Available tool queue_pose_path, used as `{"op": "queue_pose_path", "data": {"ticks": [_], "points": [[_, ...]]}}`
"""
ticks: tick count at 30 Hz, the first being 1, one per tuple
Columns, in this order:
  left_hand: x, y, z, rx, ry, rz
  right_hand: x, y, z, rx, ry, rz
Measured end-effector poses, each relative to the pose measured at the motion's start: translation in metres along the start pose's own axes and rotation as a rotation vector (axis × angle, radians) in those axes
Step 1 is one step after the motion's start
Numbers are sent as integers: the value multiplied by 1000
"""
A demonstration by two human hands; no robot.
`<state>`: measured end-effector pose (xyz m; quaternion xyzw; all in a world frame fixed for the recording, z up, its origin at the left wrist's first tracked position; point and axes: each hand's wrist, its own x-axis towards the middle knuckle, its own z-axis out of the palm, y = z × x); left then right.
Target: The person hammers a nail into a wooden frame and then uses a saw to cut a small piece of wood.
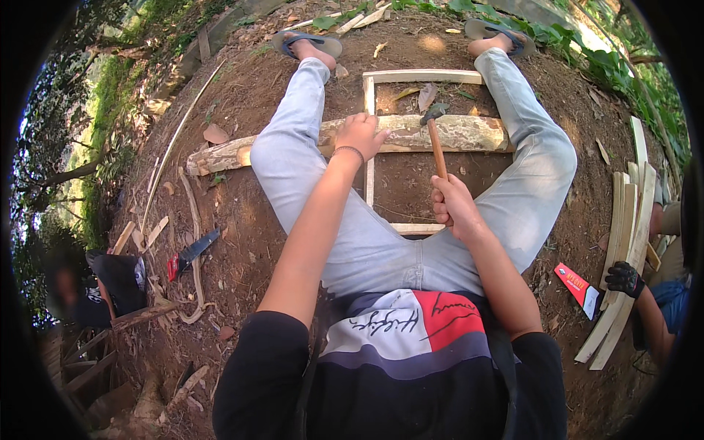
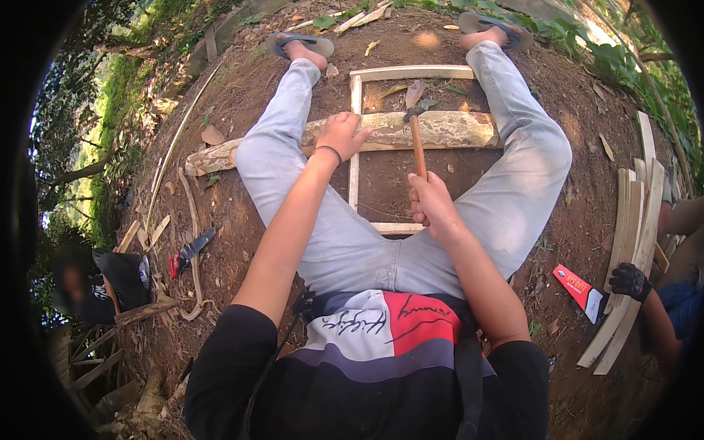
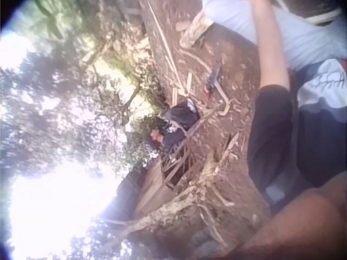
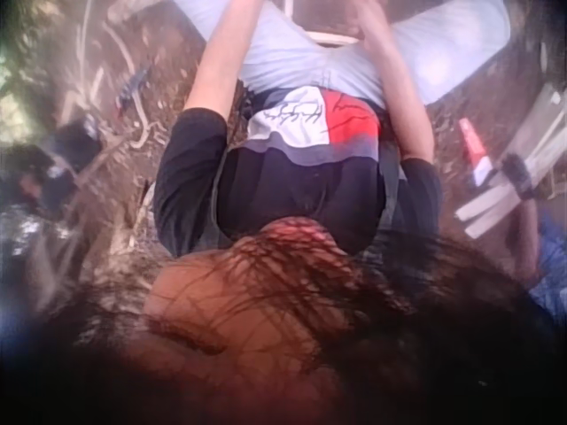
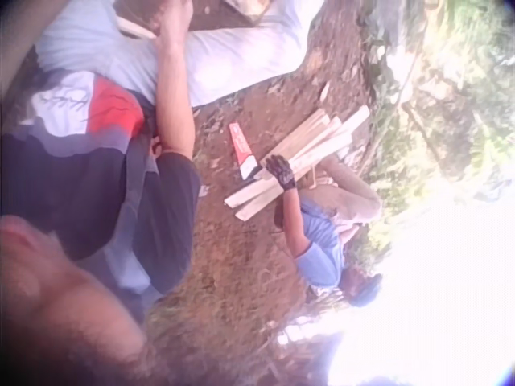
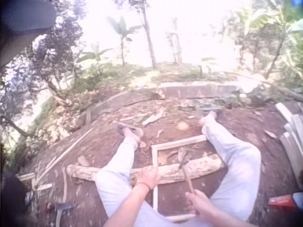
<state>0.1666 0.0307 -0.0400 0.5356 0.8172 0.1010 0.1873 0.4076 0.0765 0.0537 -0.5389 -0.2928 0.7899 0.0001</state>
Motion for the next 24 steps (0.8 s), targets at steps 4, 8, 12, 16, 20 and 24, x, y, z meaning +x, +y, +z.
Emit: {"op": "queue_pose_path", "data": {"ticks": [4,8,12,16,20,24], "points": [[1,-3,3,6,-12,20,-2,-2,3,2,14,2],[1,-2,3,5,2,25,-1,-5,3,-15,19,4],[-1,-6,5,20,1,20,3,-1,4,-17,1,9],[-3,-6,5,23,13,4,3,-1,3,26,-10,16],[-2,-5,7,16,-26,-23,3,2,3,57,12,4],[-5,-5,-2,-33,-87,-59,2,1,9,20,-3,10]]}}
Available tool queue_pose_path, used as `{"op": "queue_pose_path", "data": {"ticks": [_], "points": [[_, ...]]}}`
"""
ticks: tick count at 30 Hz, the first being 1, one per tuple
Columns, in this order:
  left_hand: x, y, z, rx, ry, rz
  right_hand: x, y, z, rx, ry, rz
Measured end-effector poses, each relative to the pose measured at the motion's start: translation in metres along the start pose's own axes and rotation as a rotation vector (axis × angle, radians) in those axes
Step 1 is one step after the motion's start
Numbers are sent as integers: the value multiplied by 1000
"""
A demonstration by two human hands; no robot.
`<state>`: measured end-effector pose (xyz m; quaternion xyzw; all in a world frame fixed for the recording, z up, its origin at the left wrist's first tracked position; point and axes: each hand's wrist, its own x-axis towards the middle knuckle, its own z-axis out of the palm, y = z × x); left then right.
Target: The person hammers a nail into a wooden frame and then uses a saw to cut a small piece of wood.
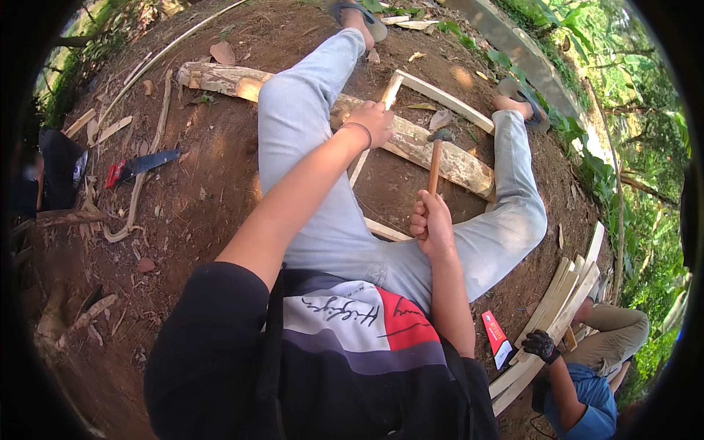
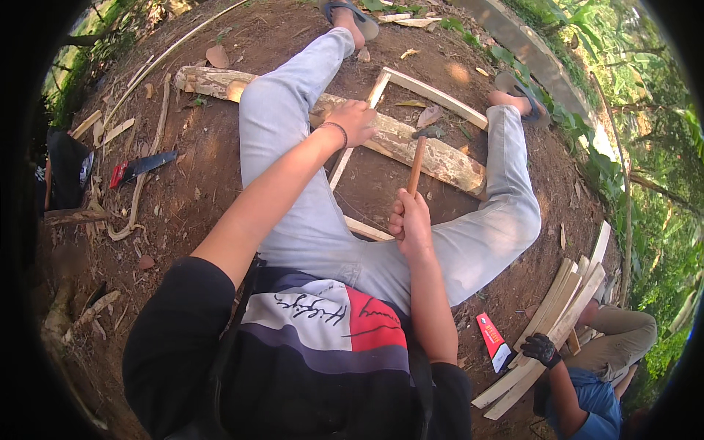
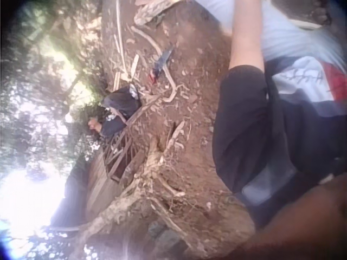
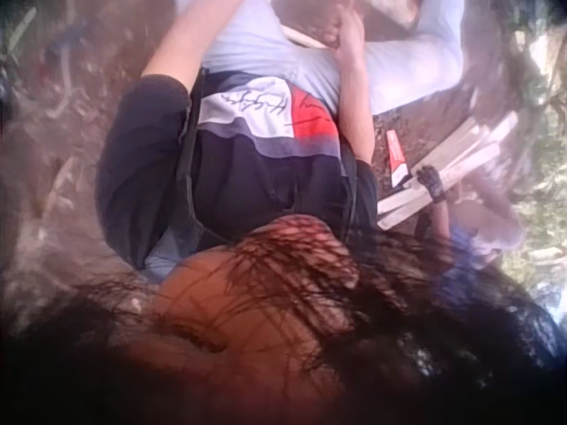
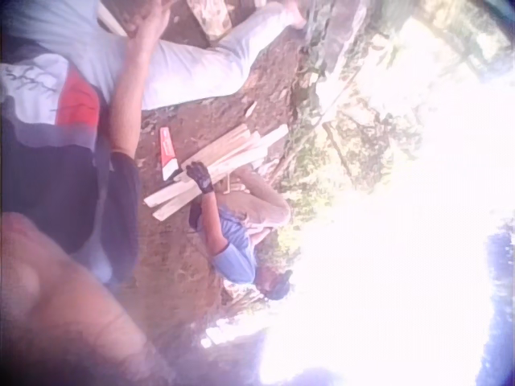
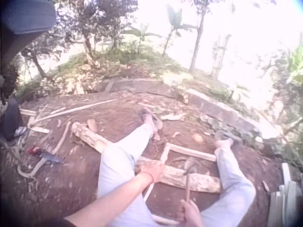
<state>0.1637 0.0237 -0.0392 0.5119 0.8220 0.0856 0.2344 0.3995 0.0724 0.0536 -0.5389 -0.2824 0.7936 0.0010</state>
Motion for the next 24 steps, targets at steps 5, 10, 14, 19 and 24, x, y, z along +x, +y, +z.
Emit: {"op": "queue_pose_path", "data": {"ticks": [5,10,14,19,24], "points": [[0,1,-1,-9,-13,-21,0,0,-1,-8,16,-4],[2,-2,2,-20,6,10,-1,0,1,-8,25,-13],[1,-3,3,-17,20,10,0,0,2,-21,22,-12],[5,-1,1,20,-17,7,1,2,-1,-23,6,-25],[4,-1,0,29,13,18,-1,-2,1,-48,24,-18]]}}
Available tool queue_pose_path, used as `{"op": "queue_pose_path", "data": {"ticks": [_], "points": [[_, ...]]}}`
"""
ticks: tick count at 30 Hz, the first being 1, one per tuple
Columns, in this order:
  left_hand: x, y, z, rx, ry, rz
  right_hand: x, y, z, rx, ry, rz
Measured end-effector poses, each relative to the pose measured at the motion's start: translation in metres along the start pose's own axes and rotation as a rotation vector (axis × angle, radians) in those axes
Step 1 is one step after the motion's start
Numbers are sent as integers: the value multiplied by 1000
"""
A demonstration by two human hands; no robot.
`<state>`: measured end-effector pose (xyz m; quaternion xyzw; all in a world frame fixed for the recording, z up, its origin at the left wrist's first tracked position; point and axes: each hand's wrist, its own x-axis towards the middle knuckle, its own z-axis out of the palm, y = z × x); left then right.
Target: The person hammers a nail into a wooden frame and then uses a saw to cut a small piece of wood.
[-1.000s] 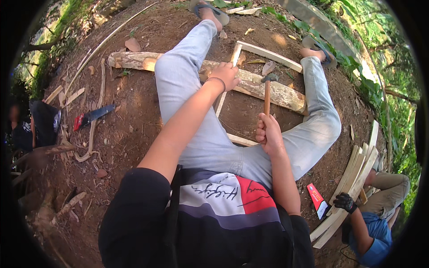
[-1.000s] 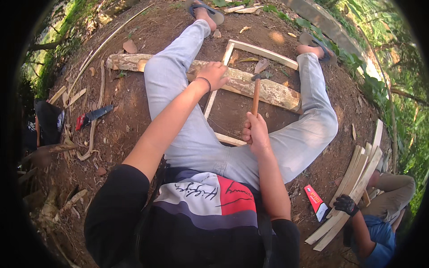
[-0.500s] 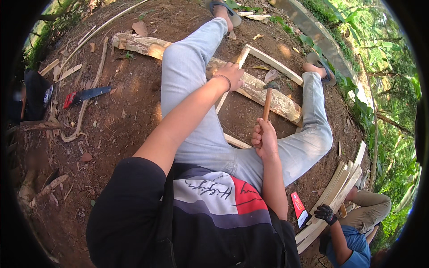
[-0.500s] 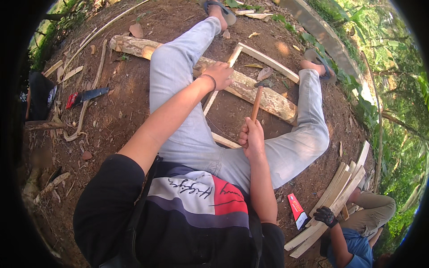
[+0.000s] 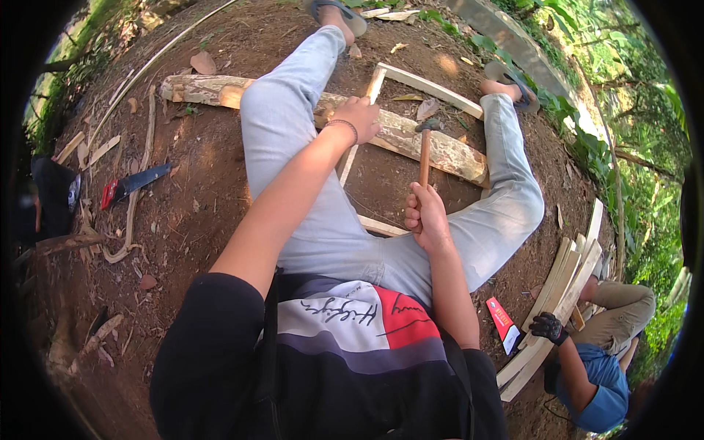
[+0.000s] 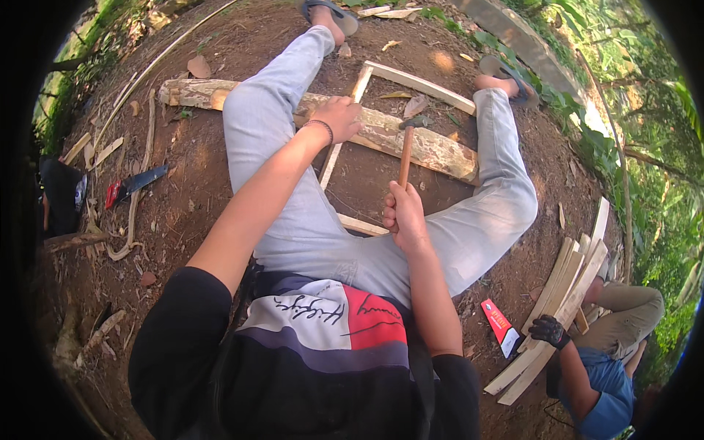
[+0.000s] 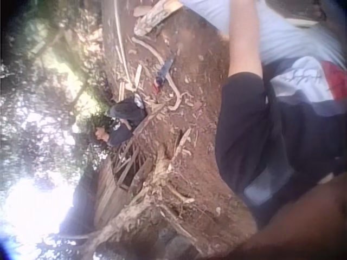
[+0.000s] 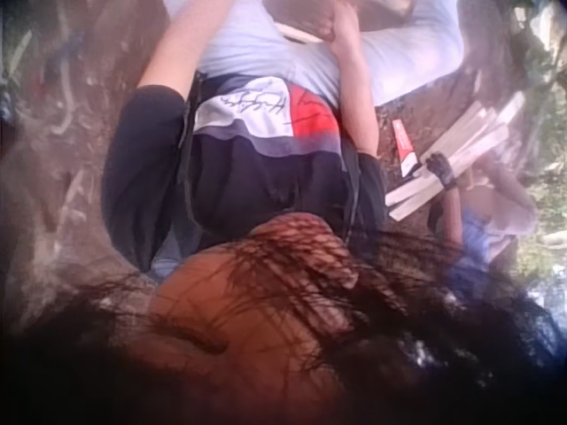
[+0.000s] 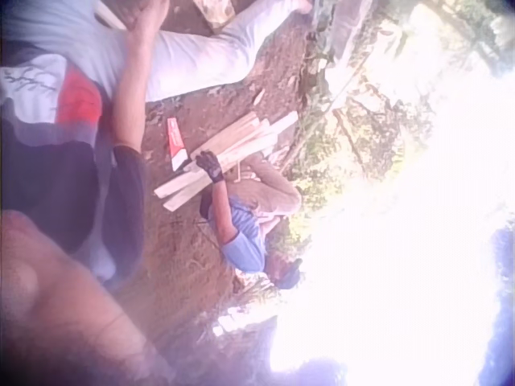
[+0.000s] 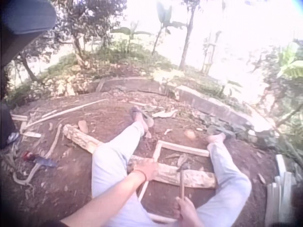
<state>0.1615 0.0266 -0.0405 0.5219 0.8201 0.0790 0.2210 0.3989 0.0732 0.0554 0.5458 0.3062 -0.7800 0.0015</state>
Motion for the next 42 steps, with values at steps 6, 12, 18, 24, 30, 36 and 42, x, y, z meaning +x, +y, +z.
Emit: {"op": "queue_pose_path", "data": {"ticks": [6,12,18,24,30,36,42], "points": [[3,1,1,57,-2,-11,4,3,-3,-30,-15,-5],[6,3,2,46,-3,6,4,4,-6,-47,-8,-20],[5,-2,0,-3,40,53,5,1,-3,-104,24,13],[6,1,-2,17,6,25,2,-1,-3,-86,18,6],[5,3,-3,26,3,20,1,-2,-3,-88,22,-3],[7,0,0,29,4,35,2,-1,-4,-96,1,-14],[7,-2,2,22,29,50,1,-1,-3,-76,14,-9]]}}
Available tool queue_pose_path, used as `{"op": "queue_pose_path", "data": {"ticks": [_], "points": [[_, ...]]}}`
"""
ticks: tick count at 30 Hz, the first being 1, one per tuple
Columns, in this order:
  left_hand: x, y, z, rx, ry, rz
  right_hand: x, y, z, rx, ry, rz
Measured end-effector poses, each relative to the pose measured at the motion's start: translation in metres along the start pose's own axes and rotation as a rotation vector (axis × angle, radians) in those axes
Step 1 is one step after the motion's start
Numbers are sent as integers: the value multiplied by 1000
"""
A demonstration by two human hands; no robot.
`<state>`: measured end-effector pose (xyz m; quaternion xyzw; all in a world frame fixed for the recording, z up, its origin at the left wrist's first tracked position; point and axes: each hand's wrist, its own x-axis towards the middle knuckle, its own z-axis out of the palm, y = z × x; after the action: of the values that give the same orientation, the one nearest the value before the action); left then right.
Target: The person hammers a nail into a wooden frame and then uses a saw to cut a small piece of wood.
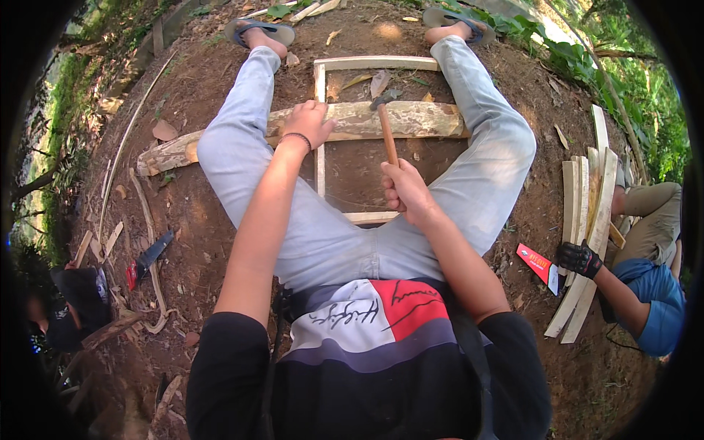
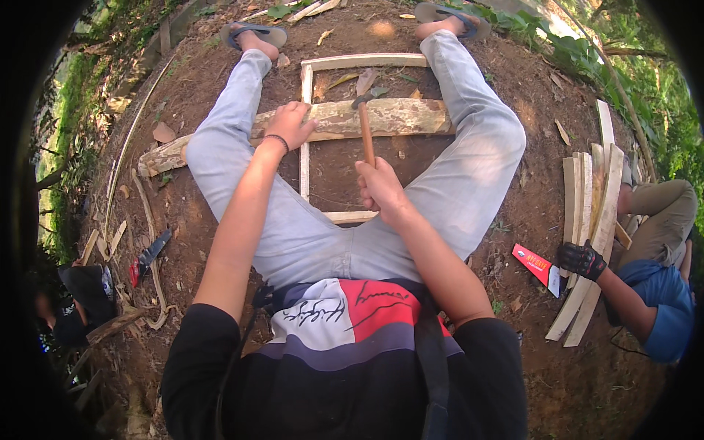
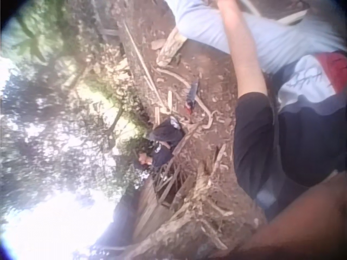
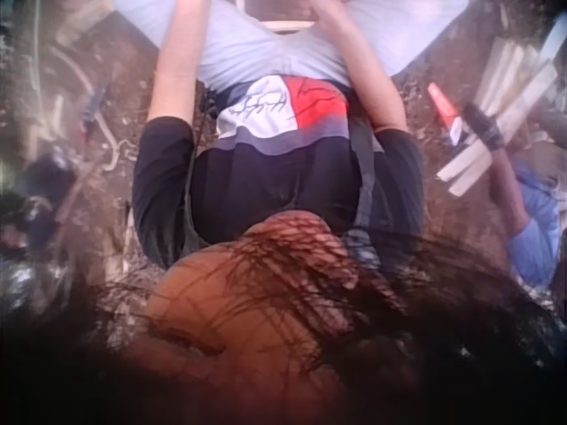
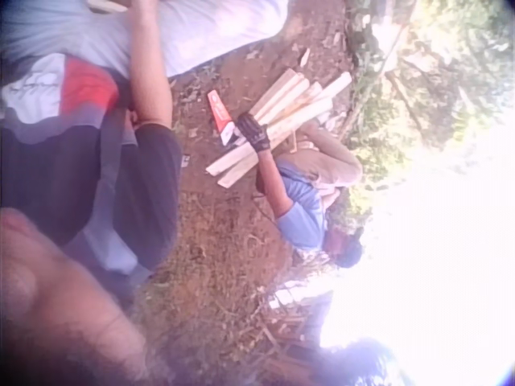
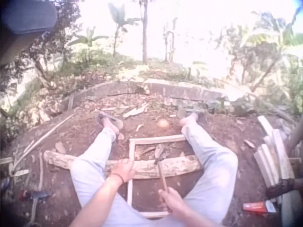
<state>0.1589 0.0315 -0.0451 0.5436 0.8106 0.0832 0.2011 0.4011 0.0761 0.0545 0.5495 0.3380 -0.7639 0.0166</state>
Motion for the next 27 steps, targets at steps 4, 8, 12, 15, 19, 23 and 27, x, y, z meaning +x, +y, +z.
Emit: {"op": "queue_pose_path", "data": {"ticks": [4,8,12,15,19,23,27], "points": [[0,-2,2,-12,17,12,0,0,1,-17,-3,-6],[2,-1,2,-22,8,-15,3,3,-2,-24,-10,-20],[1,1,2,-1,8,-49,3,3,-1,-17,-4,-17],[1,0,0,-9,-3,-29,2,1,2,-8,7,-9],[1,-1,2,-38,39,-37,4,1,-1,24,-26,-9],[13,-13,7,-147,155,-120,-1,-4,2,13,-9,-2],[13,-17,-7,-364,313,-356,-2,-3,4,11,19,12]]}}
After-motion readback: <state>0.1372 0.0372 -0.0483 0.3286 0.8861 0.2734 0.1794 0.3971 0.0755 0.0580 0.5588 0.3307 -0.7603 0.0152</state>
